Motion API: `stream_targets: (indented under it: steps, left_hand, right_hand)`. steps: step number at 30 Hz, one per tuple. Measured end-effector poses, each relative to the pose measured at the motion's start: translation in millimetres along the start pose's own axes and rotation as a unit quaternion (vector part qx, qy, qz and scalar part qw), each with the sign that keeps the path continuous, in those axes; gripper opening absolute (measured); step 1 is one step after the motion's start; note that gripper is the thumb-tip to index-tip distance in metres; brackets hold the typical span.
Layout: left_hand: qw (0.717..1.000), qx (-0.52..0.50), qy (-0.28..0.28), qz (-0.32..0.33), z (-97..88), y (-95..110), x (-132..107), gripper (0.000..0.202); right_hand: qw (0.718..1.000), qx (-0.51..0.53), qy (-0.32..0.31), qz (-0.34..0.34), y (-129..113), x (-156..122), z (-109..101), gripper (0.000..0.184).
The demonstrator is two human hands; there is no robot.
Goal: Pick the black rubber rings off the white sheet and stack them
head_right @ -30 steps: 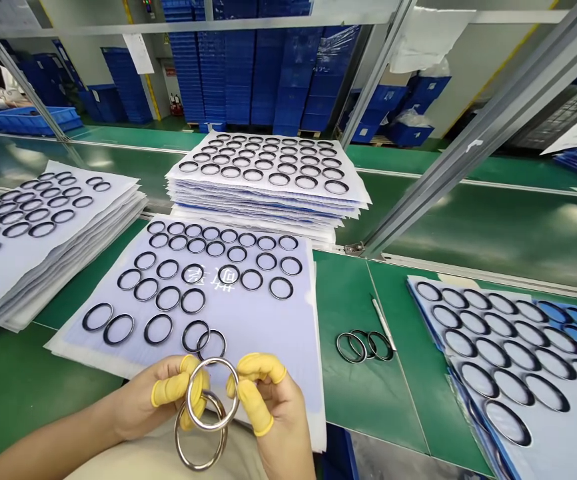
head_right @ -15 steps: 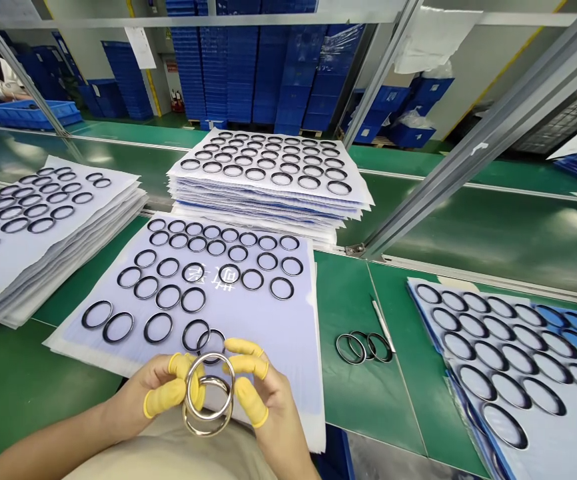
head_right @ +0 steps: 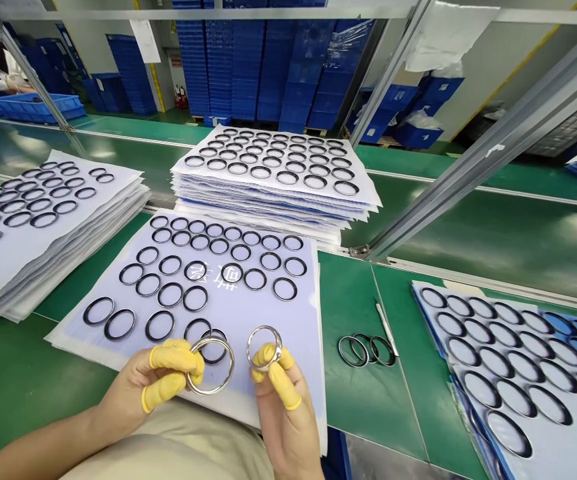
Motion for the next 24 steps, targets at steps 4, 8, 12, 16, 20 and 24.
stream_targets:
  steps: [4,8,12,16,20,24]
  left_hand:
    - [0.995,-0.087,0.037,-0.045,-1.2,-6,-4,0.027]
    - [0.974,-0.169,0.078,-0.133,-0.9,-16,-3,0.031]
    - [0.958,-0.193,0.1,-0.184,1.0,-20,-2,0.031]
    - [0.955,-0.189,0.107,-0.2,0.0,-22,-5,0.033]
    - [0.967,-0.14,0.098,-0.191,-5.7,-27,-9,0.035]
    - [0.988,-0.042,0.063,-0.138,-13.6,-31,-10,0.036]
  right_hand:
    - [0.997,-0.017,-0.065,0.029,13,-3,19,0.021]
    - [0.989,-0.042,-0.126,0.067,26,-8,32,0.024]
    - [0.988,-0.053,-0.097,0.11,35,-15,34,0.025]
    - [0.987,-0.043,-0.082,0.128,37,-23,40,0.03]
    - [0.984,-0.053,-0.09,0.146,44,-24,38,0.034]
    - [0.979,-0.052,-0.116,0.162,52,-23,31,0.033]
Point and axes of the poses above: each hand's wrist, its own x-axis towards the middle knuckle, its own z-axis out of the palm, y = z × x, the point moved 8 cm from there along x, towards the middle knuckle, and after that the axes turned 15 degrees about z, right-handed, at the moved point
